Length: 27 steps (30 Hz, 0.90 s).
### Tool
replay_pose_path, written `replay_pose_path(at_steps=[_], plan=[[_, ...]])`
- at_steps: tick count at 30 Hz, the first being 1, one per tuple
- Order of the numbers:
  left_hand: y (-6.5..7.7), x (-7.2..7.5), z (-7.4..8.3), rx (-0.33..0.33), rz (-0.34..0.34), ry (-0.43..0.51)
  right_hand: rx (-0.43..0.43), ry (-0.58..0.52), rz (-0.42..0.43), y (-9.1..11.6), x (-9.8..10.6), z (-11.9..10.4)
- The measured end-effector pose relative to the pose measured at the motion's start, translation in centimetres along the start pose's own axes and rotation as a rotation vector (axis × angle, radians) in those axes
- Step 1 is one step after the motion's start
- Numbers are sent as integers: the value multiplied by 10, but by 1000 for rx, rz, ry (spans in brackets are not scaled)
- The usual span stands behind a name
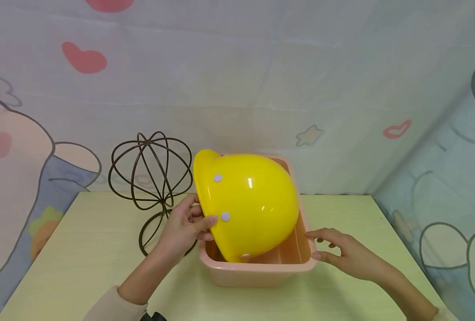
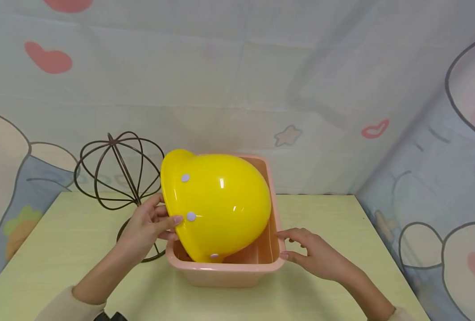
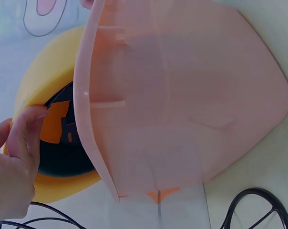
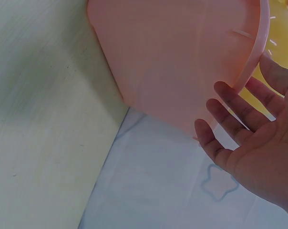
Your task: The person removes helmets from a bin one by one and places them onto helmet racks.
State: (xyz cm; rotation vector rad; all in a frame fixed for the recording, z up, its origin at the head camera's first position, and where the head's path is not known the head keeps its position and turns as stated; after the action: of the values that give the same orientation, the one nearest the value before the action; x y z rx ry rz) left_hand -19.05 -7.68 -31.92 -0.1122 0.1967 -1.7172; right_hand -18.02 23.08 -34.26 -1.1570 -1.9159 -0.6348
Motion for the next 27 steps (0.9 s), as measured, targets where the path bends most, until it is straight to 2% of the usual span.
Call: replay_pose_path(at_steps=[8,14,27], plan=[[2,-1,10,-33,11,-9,8,0,3,0,0,0],[4,0,17,-65,7,19,8,2,5,0,0,1],[5,0,24,-96,-9,53,-1,-3,-2,0,0,2]])
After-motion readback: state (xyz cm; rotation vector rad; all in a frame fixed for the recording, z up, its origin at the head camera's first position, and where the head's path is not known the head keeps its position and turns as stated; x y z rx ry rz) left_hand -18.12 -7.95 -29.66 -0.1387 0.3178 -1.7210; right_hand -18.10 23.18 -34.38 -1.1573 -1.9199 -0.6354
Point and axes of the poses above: each hand's wrist, its own y-axis away from the middle knuckle, its own x-axis out of the back of the hand, z = x × y, the point moved 6 cm from there along -y, towards the middle knuckle, and after that the axes turned 11 degrees about -x, right-handed, at the moved point
